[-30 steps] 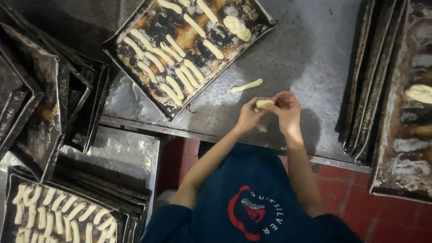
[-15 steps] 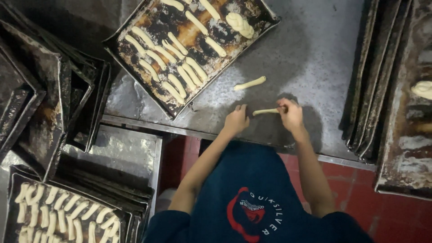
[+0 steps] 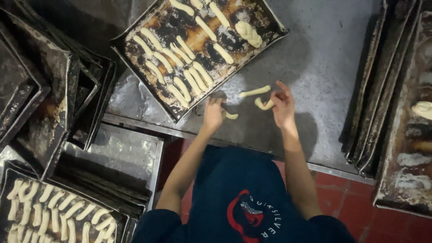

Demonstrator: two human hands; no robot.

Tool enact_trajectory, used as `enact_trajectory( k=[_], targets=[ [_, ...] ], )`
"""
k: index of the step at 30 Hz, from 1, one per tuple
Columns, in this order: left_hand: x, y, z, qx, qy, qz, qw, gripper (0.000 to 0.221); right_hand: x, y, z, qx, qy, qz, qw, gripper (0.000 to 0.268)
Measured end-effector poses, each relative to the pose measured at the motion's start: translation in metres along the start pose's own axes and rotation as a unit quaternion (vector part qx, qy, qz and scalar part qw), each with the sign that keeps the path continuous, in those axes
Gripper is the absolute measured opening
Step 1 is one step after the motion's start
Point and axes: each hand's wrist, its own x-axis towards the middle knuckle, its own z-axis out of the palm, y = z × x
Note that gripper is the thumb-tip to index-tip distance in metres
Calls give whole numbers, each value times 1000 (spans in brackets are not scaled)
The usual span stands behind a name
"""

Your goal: Braiding pieces of dough into loaves and placing them on baking trays in a bakery.

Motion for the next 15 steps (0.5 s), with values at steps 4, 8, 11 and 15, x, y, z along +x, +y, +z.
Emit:
enact_trajectory(
  k=[4, 8, 11, 15],
  targets=[
    [63, 1, -44, -108, 93, 79, 987, 19, -5, -21, 35, 29, 9, 60, 998, 58],
    [191, -24, -74, -128, 255, 70, 956, 26, 5, -1, 36, -51, 6, 41, 998, 48],
    [223, -9, -91, -139, 170, -57, 974, 78, 1, 1, 36, -28, 16, 59, 998, 46],
    [239, -37, -27, -108, 136, -41, 984, 58, 0, 14, 37, 27, 80, 43, 995, 31]
  ],
)
